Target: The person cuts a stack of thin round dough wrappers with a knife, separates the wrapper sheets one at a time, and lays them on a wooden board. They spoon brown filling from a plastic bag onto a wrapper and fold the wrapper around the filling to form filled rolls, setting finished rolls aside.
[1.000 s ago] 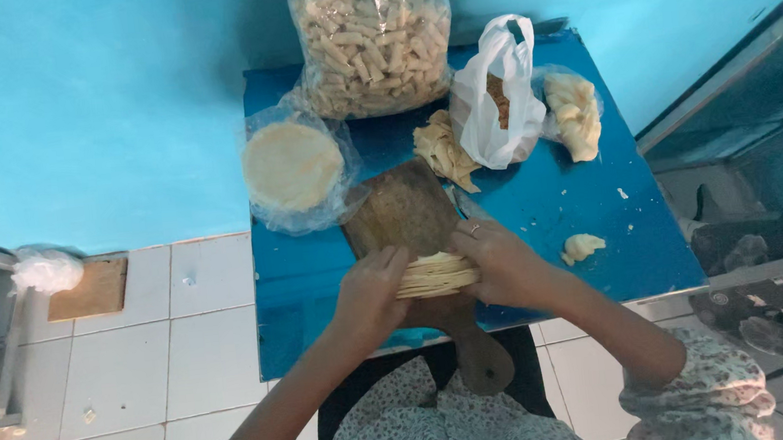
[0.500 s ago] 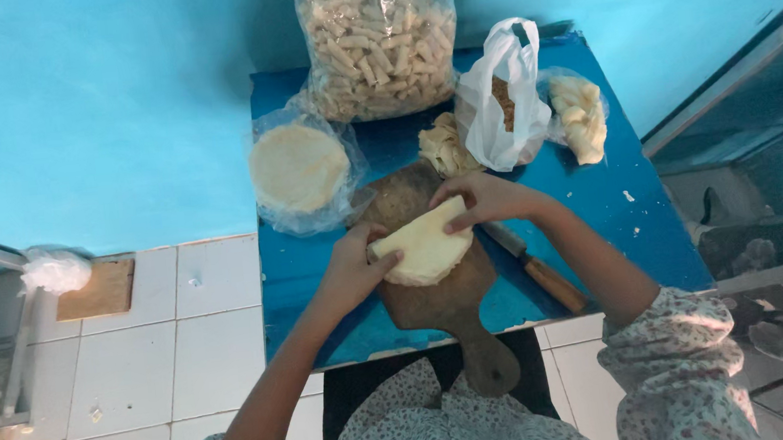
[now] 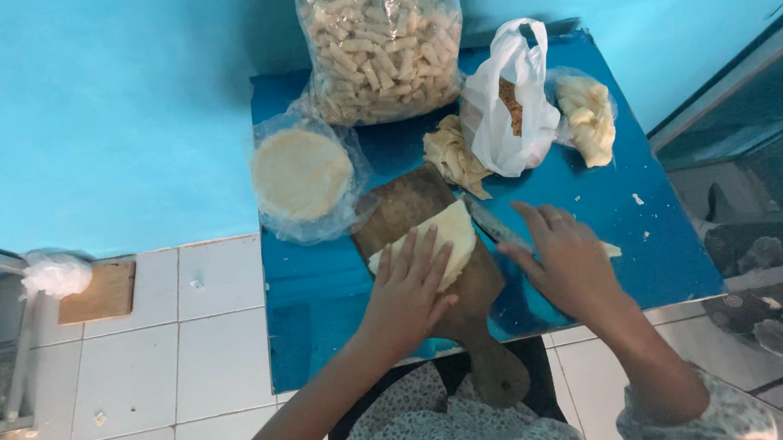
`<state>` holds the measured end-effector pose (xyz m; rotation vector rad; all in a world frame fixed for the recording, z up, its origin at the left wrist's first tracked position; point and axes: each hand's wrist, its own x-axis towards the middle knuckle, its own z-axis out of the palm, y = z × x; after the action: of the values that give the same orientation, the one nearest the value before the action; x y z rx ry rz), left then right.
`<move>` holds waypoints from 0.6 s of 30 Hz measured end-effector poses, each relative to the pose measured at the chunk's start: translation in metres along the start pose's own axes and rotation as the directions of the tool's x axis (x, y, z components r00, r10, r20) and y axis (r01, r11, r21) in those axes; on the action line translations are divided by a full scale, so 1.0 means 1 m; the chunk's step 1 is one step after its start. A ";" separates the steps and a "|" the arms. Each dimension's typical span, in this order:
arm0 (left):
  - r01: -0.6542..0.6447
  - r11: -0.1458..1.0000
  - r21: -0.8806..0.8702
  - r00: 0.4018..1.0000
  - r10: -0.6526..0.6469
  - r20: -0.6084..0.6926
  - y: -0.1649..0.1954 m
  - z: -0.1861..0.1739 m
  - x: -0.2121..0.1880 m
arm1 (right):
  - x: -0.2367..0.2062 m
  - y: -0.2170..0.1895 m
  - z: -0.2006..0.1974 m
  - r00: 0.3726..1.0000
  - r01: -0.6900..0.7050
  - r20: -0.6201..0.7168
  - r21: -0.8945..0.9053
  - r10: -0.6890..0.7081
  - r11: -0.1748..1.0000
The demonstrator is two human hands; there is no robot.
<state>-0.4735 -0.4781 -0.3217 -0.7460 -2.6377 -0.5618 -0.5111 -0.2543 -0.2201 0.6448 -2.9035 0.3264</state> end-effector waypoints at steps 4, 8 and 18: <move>-0.010 1.000 0.005 1.000 0.010 0.004 -0.006 0.014 -0.008 | -0.035 0.018 0.025 0.958 -0.203 0.154 -0.228 0.241 0.952; -0.013 0.999 -0.053 1.000 0.012 -0.028 -0.011 0.013 -0.013 | -0.045 0.025 0.040 0.957 -0.223 0.150 -0.163 0.248 0.961; 0.104 0.994 -0.014 0.990 -0.105 -0.095 -0.004 0.014 -0.028 | -0.067 -0.022 0.002 0.852 -0.503 0.420 0.483 0.314 0.717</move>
<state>-0.4564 -0.4860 -0.3466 -0.5709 -2.5982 -0.6225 -0.4420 -0.2475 -0.2307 0.0689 -3.2232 1.3280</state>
